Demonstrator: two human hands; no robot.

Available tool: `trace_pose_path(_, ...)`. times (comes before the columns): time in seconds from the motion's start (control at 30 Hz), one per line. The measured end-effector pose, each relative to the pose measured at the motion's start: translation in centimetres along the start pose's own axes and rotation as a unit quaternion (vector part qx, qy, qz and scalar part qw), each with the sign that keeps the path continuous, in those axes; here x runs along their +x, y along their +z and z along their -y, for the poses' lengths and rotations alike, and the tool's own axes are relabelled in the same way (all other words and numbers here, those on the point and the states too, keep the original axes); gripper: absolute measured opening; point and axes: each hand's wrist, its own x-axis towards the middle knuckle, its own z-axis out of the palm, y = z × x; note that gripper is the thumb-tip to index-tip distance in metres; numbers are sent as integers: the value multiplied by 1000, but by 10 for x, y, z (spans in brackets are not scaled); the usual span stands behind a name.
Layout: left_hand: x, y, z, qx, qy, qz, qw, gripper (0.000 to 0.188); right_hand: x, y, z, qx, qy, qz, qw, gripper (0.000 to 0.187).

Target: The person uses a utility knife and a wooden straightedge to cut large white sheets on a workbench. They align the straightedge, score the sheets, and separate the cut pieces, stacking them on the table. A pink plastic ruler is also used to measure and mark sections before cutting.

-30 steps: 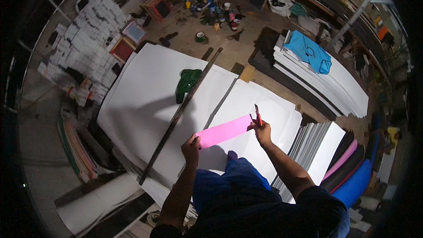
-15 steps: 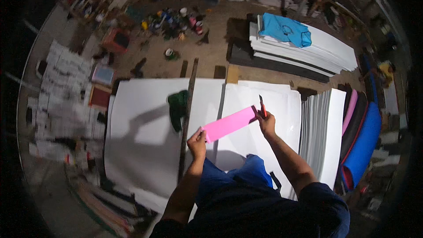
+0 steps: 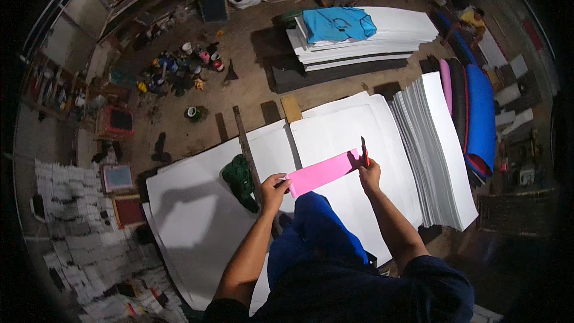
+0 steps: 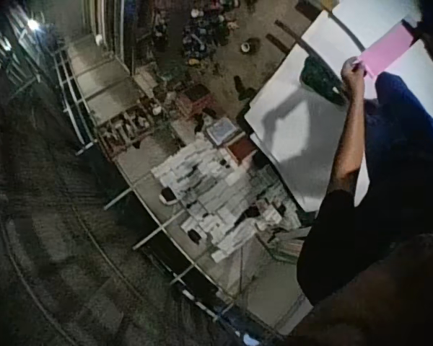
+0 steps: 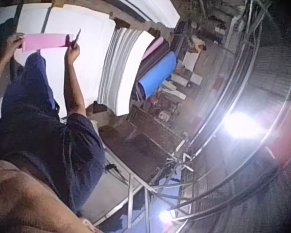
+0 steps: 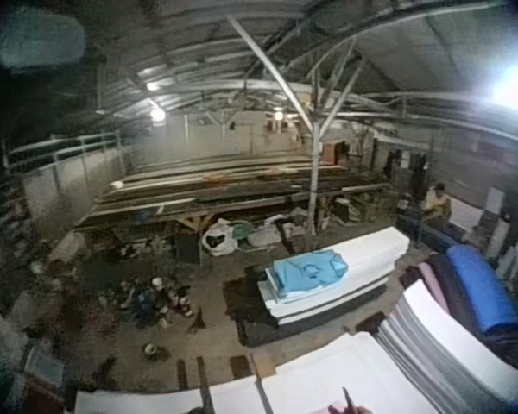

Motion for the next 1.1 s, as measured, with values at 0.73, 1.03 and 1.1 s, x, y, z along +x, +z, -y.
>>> trace_pose_path(0.73,299,21,-33,204,-67,219,952,24,151,125,8,-24,181,-122,975,37)
trace_pose_path(1.03,471,36,103,346,-34,317,882,28,251,238,-86,-111,191,-132,966,46)
trace_pose_path(1.1,518,28,167,340,-40,347,873,30,277,282,-128,-101,225,-120,962,47)
